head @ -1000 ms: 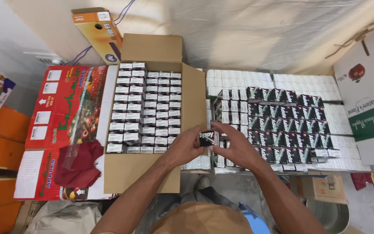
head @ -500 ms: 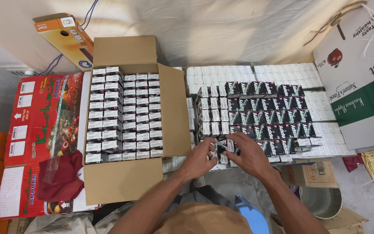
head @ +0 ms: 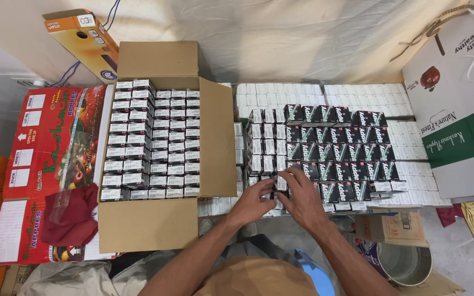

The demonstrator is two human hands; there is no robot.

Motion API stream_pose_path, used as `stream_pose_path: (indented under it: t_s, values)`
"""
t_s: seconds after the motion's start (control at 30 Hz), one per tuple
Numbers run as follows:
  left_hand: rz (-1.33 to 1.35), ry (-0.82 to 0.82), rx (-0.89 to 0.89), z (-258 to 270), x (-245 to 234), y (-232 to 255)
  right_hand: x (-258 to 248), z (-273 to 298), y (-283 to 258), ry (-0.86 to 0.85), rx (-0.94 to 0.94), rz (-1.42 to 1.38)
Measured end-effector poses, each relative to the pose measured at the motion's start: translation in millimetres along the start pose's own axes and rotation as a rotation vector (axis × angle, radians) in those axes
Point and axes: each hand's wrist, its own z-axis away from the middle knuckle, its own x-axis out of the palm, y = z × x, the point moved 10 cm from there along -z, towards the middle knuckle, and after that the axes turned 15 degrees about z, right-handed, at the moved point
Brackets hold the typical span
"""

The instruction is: The person repeatedly picks up small black boxes from a large cardboard box and places them onto a white surface, arranging them in neat rows. The person handles the boxes one at a time, maintaining a consistent pattern throughout the clip.

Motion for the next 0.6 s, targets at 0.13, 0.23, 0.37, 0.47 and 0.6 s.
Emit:
stream_pose_path:
  t_s: [0.13, 0.23, 0.37, 0.47, 0.6]
  values:
    - [-0.092, 0.003, 0.014, 3, 2, 6, -8, 1, 2, 0.013, 0.024, -0.056]
    - [-0.12, 0.008, 0.017, 3, 4, 9, -7, 2, 9, 0.01, 0.049, -0.05]
    - [-0.132, 0.008, 0.008, 1, 2, 8, -3, 4, 13, 0.032, 0.056, 0.005]
    - [-0.141, 0.02, 0.015, 0, 0, 6, 1, 7, 15, 0.057, 0.068, 0.017]
    - [-0.19, 0.077, 0.095, -1, -4, 10, 0, 12, 17, 0.106, 0.073, 0.034]
